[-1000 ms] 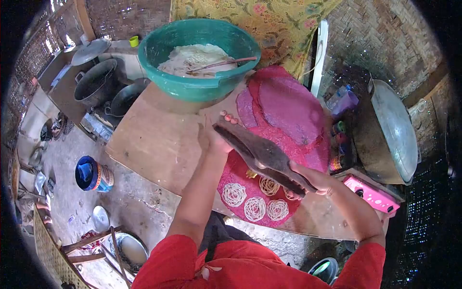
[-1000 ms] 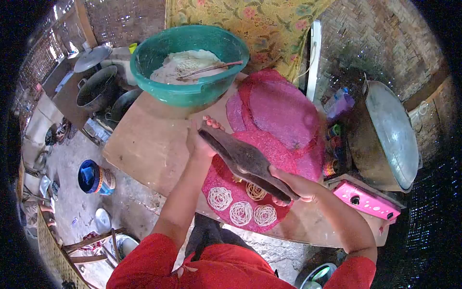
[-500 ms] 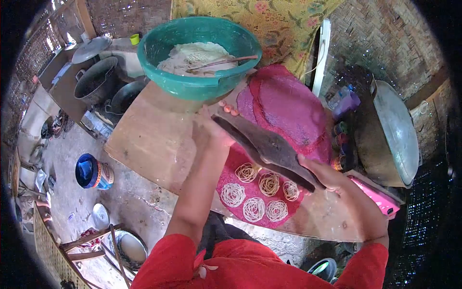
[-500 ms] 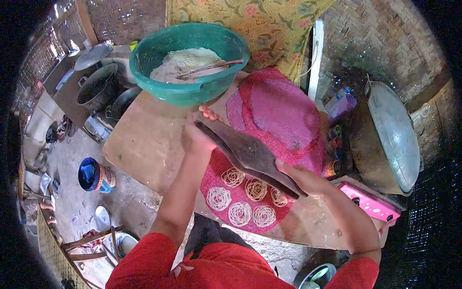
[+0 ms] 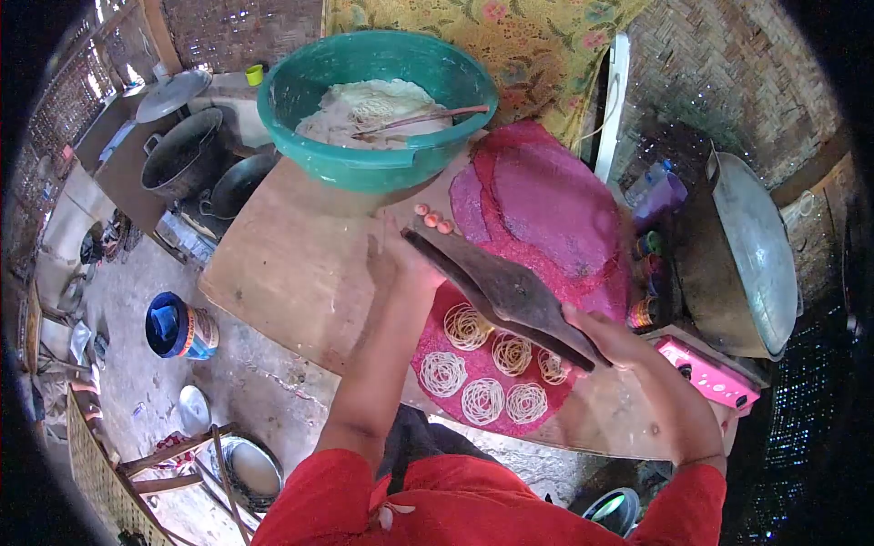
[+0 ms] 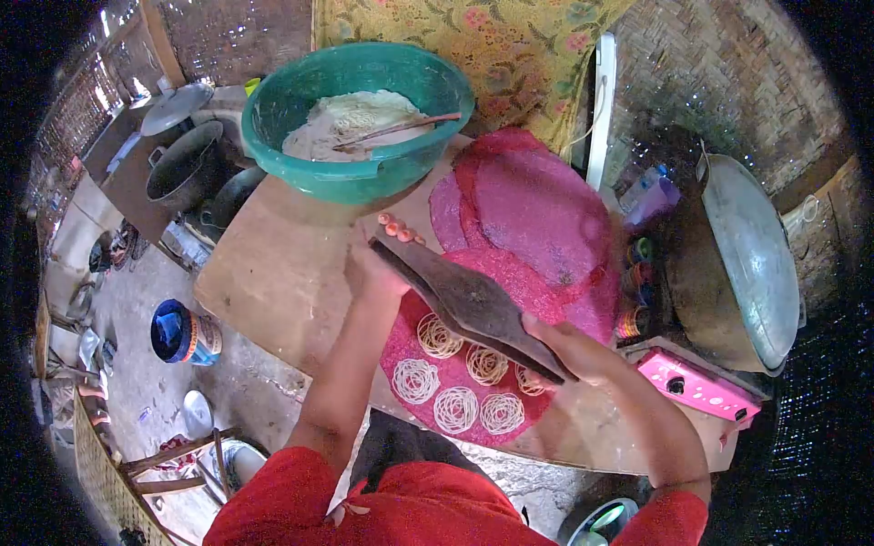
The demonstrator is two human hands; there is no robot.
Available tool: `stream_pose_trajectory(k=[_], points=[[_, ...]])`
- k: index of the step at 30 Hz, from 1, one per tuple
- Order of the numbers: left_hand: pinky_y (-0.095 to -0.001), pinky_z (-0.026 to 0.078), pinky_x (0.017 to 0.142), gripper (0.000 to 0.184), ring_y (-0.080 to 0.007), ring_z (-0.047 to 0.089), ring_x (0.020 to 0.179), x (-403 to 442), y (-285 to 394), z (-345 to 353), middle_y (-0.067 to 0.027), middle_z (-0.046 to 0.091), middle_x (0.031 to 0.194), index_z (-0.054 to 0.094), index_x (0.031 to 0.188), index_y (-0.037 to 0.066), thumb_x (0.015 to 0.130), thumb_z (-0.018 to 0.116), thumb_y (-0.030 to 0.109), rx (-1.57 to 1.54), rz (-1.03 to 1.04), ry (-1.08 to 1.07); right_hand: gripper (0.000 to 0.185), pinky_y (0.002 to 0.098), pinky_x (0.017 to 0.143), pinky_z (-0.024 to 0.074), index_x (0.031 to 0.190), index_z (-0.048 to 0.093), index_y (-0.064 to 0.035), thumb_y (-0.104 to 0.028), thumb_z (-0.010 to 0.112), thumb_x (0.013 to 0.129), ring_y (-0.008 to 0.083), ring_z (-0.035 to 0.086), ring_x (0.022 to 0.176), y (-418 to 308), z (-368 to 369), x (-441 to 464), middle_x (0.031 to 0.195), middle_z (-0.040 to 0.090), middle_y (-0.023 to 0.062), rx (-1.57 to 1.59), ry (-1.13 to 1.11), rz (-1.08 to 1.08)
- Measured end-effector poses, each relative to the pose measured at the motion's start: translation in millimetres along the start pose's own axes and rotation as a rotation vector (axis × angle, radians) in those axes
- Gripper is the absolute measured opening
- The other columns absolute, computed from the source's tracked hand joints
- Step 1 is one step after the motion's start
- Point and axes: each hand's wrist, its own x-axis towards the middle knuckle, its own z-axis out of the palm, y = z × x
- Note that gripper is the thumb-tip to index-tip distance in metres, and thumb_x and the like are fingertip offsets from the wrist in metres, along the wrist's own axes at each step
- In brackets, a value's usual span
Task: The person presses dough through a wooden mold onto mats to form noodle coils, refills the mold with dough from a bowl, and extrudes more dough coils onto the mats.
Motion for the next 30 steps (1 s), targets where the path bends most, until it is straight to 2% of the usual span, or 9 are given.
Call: stream_pose_trajectory(k=[2, 5, 7, 11, 12, 15, 20, 23, 30], points=[[-0.0356, 0.04, 0.066, 0.046, -0.0171, 0.046, 0.061, 6, 7, -11, 0.0002, 0.046, 0.065, 0.047, 0.08, 0.014, 0.096, 0.021, 0.049, 0.009, 0.019, -0.027, 0.066, 0.0265, 0.041, 0.0407, 0.088, 0.062, -0.0019, -0.065, 0.043, 0.087, 0.0139, 0.054, 0.046, 4, 6, 16, 0.062, 0.058, 0.0072, 0.039, 0.11, 0.003], [-0.0334, 0.039, 0.066, 0.04, -0.0156, 0.046, 0.061, 9, 35, -21, 0.0011, 0.047, 0.065, 0.049, 0.081, 0.015, 0.096, 0.028, 0.045, 0.132, 0.057, -0.023, 0.068, 0.0277, 0.038, 0.0372, 0.089, 0.062, -0.0018, -0.067, 0.044, 0.086, 0.0136, 0.051, 0.044, 12, 18, 45, 0.061, 0.057, 0.0062, -0.055, 0.024, -0.069], [-0.0391, 0.042, 0.064, 0.049, -0.0218, 0.048, 0.059, 13, 48, -23, -0.002, 0.047, 0.063, 0.049, 0.08, 0.015, 0.093, 0.026, 0.057, 0.025, 0.025, -0.14, 0.067, 0.0266, 0.041, 0.0389, 0.089, 0.062, -0.0018, -0.066, 0.043, 0.087, 0.0129, 0.051, 0.046, 1, 28, 41, 0.062, 0.056, 0.005, -0.045, 0.041, -0.069], [-0.0399, 0.042, 0.08, 0.05, -0.0223, 0.053, 0.073, 5, 54, 22, -0.0026, 0.05, 0.066, 0.049, 0.083, 0.012, 0.094, 0.029, 0.057, 0.02, -0.049, -0.462, 0.062, 0.0244, 0.053, 0.0432, 0.102, 0.059, -0.0018, -0.059, 0.037, 0.093, 0.0118, 0.054, 0.059, -12, 21, 22, 0.072, 0.058, 0.0051, 0.04, -0.16, -0.13], [-0.0411, 0.039, 0.087, 0.048, -0.0226, 0.053, 0.079, 3, 50, 36, -0.0026, 0.051, 0.067, 0.049, 0.084, 0.012, 0.096, 0.03, 0.054, 0.081, -0.015, -0.437, 0.061, 0.024, 0.055, 0.0434, 0.105, 0.058, -0.0026, -0.059, 0.036, 0.093, 0.0119, 0.055, 0.062, -9, 14, 18, 0.074, 0.059, 0.0056, 0.096, -0.191, -0.132], [-0.0394, 0.04, 0.083, 0.036, -0.0186, 0.054, 0.075, -4, 21, 66, 0.0012, 0.051, 0.069, 0.051, 0.085, 0.014, 0.097, 0.038, 0.045, 0.121, -0.02, -0.37, 0.062, 0.025, 0.058, 0.0451, 0.108, 0.057, -0.0047, -0.06, 0.033, 0.093, 0.0127, 0.056, 0.066, -14, -4, -10, 0.08, 0.062, 0.007, 0.178, -0.247, -0.12], [-0.0371, 0.041, 0.073, 0.039, -0.0161, 0.05, 0.065, 15, -44, 53, 0.003, 0.047, 0.063, 0.05, 0.082, 0.014, 0.092, 0.043, 0.052, 0.073, -0.114, -0.442, 0.065, 0.0287, 0.059, 0.0479, 0.103, 0.059, -0.006, -0.063, 0.029, 0.092, 0.0143, 0.059, 0.065, 8, -30, -51, 0.078, 0.063, 0.0075, 0.037, 0.076, -0.02], [-0.0366, 0.04, 0.067, 0.043, -0.015, 0.046, 0.059, 31, -100, 35, 0.0044, 0.043, 0.059, 0.049, 0.078, 0.015, 0.09, 0.04, 0.056, -0.067, -0.235, -0.226, 0.067, 0.0282, 0.055, 0.048, 0.099, 0.059, -0.0055, -0.064, 0.029, 0.092, 0.015, 0.06, 0.062, 36, -53, -63, 0.074, 0.063, 0.0075, 0.071, 0.16, 0.007], [-0.0387, 0.04, 0.065, 0.06, -0.0186, 0.046, 0.058, 72, -184, -27, 0.0012, 0.044, 0.058, 0.051, 0.073, 0.014, 0.084, 0.035, 0.071, -0.088, -0.382, -0.129, 0.071, 0.0279, 0.044, 0.0443, 0.089, 0.058, -0.0063, -0.072, 0.03, 0.086, 0.0141, 0.055, 0.05, 81, -70, -58, 0.063, 0.058, 0.0059, 0.079, 0.353, 0.143]])
